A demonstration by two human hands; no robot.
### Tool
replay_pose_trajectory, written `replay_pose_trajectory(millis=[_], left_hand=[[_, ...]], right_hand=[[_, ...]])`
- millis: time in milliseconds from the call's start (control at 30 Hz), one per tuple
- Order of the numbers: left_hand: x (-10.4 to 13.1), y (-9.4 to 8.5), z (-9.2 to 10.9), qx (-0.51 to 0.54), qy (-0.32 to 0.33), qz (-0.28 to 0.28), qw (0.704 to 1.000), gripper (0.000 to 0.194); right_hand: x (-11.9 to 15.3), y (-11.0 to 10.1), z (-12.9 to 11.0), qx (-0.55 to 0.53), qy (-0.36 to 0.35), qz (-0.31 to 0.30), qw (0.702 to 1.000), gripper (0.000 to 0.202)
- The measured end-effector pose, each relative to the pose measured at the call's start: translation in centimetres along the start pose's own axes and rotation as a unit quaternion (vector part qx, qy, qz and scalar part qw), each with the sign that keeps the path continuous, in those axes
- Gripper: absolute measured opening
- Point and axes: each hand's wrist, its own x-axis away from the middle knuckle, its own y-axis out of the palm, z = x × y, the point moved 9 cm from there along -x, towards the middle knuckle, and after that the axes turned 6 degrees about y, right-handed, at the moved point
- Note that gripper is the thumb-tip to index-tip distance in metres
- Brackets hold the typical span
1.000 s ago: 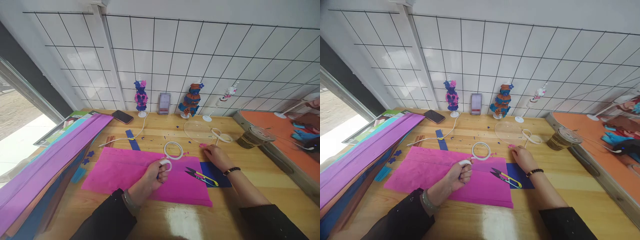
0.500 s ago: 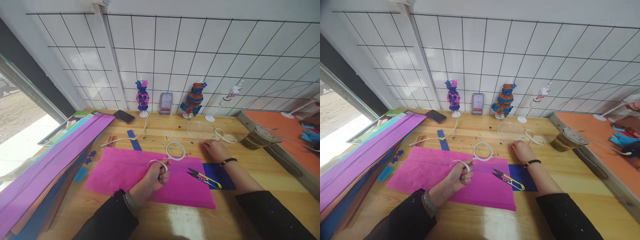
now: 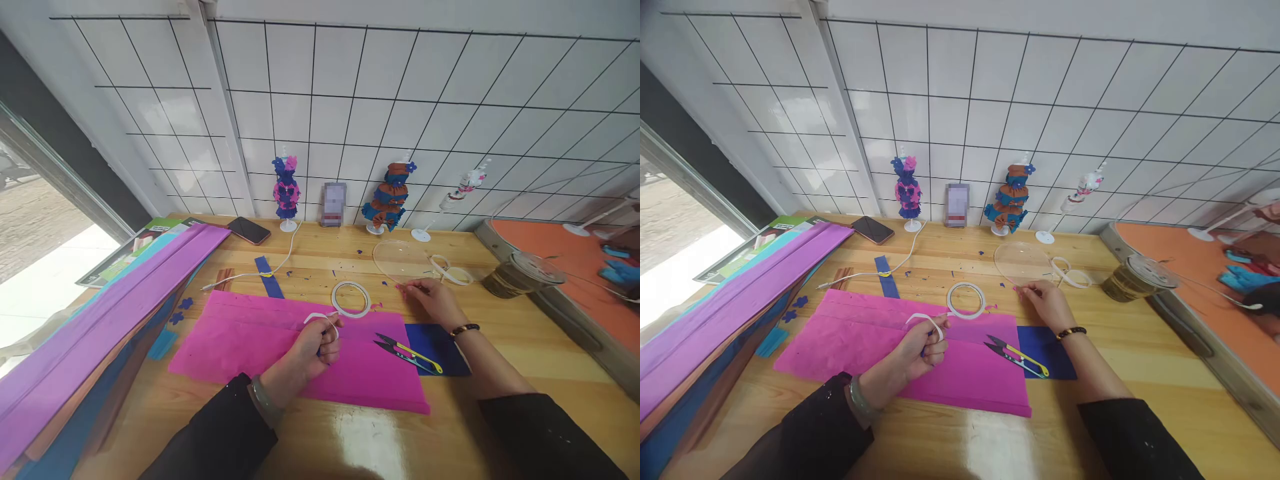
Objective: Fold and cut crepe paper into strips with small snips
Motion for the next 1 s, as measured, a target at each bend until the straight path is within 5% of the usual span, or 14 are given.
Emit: replay_pose_trajectory(millis=[167,733,1000], left_hand=[[0.0,-0.1,0.0,-0.004,-0.001,0.004,1.0,0.018],[0.0,0.0,-0.1,-0.019,-0.003,-0.006,1.0,0.019],[0.2,0.0,0.0,-0.046,0.002,-0.009,0.999,0.018]], right_hand=[[-0.4,1.5,-2.9,0.027,-0.058,-0.022,0.998,0.022],[-2.3,3.5,-5.5,0.091,-0.054,-0.081,0.991,0.019],[1.8,2.9,-8.8,0.013,-0.13,-0.151,0.98,0.02]])
